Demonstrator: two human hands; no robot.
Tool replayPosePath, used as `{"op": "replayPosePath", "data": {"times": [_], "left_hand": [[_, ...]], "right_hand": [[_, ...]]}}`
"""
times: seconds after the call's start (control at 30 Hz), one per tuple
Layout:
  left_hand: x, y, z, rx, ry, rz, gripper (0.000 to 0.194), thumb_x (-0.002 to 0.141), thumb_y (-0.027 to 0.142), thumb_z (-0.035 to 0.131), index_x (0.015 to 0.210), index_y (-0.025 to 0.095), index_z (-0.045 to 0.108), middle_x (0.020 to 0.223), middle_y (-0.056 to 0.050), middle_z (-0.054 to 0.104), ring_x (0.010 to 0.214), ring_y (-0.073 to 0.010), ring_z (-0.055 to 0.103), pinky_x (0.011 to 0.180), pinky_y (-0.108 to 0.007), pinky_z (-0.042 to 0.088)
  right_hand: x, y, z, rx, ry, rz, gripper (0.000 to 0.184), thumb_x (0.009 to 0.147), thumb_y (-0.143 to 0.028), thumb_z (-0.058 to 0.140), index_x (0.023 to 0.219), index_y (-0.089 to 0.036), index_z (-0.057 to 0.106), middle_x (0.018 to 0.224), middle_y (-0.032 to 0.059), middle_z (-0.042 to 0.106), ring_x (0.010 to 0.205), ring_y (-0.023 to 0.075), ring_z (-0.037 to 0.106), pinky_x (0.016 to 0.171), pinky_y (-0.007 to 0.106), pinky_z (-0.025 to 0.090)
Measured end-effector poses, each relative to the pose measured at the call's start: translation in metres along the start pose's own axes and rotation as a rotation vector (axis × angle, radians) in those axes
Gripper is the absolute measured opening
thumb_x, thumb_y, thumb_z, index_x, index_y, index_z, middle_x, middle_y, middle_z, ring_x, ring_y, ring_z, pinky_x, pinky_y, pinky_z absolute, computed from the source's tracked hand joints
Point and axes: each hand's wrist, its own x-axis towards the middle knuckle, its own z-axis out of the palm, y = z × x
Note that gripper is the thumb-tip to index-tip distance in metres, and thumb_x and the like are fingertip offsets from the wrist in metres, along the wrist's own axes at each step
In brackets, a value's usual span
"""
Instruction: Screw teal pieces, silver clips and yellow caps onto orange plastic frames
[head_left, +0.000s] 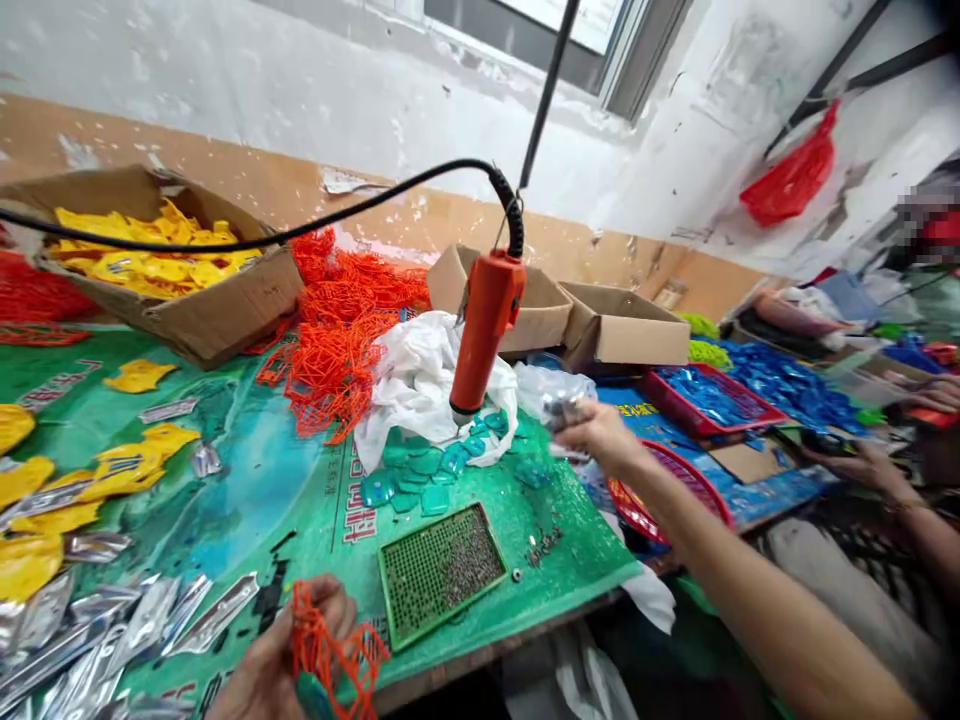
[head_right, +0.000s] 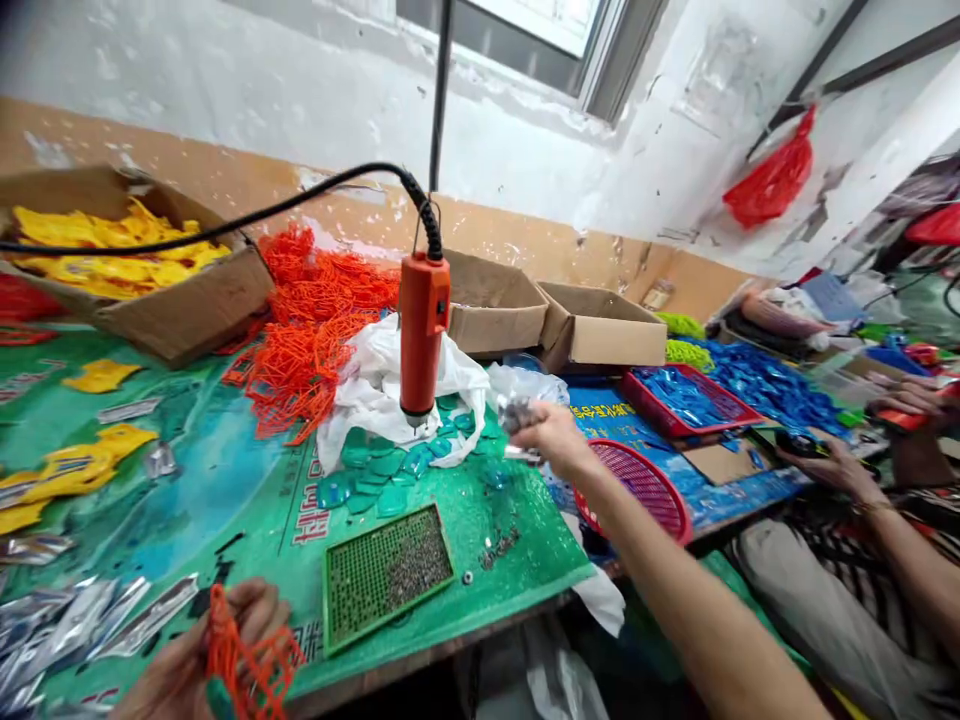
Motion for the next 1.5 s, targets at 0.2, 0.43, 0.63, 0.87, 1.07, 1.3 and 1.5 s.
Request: {"op": "replayPosePath", "data": {"times": [0.2,0.43,0.63,0.87,1.07,1.3,1.5], "left_hand": [[-0.012,-0.004,0.0,-0.047,0.04,0.153,0.017,0.071,0.019,0.064,0.087,0.014,0.069,0.075,-0.005,0.067,0.066,-0.0179,0.064,0.059,-0.03,0.058],[-0.046,-0.014,-0.004,-0.102,0.107,0.117,0.015,0.078,0.014,0.053,0.083,0.014,0.067,0.069,-0.004,0.065,0.055,-0.0163,0.061,0.052,-0.031,0.056],[-0.06,-0.018,0.001,-0.08,0.063,0.108,0.014,0.08,0.016,0.053,0.084,0.013,0.066,0.068,-0.004,0.063,0.053,-0.0144,0.058,0.051,-0.028,0.054],[-0.068,-0.033,0.01,-0.074,0.057,0.082,0.017,0.086,0.015,0.049,0.084,0.011,0.066,0.07,-0.005,0.066,0.054,-0.0146,0.062,0.048,-0.025,0.053],[-0.077,-0.04,0.012,-0.035,0.084,0.112,0.023,0.09,0.013,0.046,0.08,0.009,0.066,0.058,-0.002,0.061,0.046,-0.0117,0.058,0.047,-0.024,0.053],[-0.086,-0.045,0.013,-0.016,0.077,0.2,0.024,0.09,0.011,0.045,0.079,0.01,0.066,0.061,-0.002,0.064,0.049,-0.0125,0.061,0.047,-0.024,0.053],[-0.085,-0.052,0.011,-0.022,0.05,0.211,0.028,0.092,0.012,0.044,0.074,0.011,0.065,0.057,-0.003,0.064,0.048,-0.012,0.06,0.046,-0.022,0.051]], "right_hand": [[-0.053,0.029,0.06,-0.39,-0.061,-0.048,0.028,0.065,-0.002,0.051,0.081,-0.018,0.069,0.092,0.006,0.06,0.089,0.0224,0.059,0.079,0.032,0.044],[-0.062,0.03,0.071,-0.649,-0.206,-0.059,0.06,0.065,-0.007,0.062,0.121,-0.028,0.064,0.134,0.0124,0.041,0.116,0.034,0.051,0.093,0.043,0.042],[-0.071,0.039,0.055,-0.685,-0.271,-0.111,0.069,0.059,-0.021,0.077,0.126,-0.032,0.062,0.149,0.0089,0.025,0.131,0.0361,0.039,0.102,0.045,0.038],[-0.095,0.022,0.069,-0.748,-0.096,-0.207,0.031,0.089,-0.025,0.054,0.117,-0.026,0.066,0.143,0.0119,0.043,0.133,0.0368,0.032,0.098,0.053,0.038],[-0.076,0.012,0.092,-0.766,-0.27,-0.316,0.023,0.095,-0.031,0.051,0.108,-0.017,0.064,0.108,0.0074,0.065,0.1,0.0197,0.062,0.089,0.039,0.05],[-0.052,-0.001,0.101,-0.849,-0.436,-0.379,0.029,0.092,-0.033,0.058,0.116,-0.016,0.059,0.117,0.0083,0.061,0.102,0.021,0.062,0.087,0.042,0.053],[-0.048,-0.006,0.108,-0.889,-0.476,-0.404,0.028,0.092,-0.032,0.057,0.116,-0.017,0.059,0.12,0.0087,0.06,0.103,0.0208,0.061,0.087,0.041,0.053]]}}
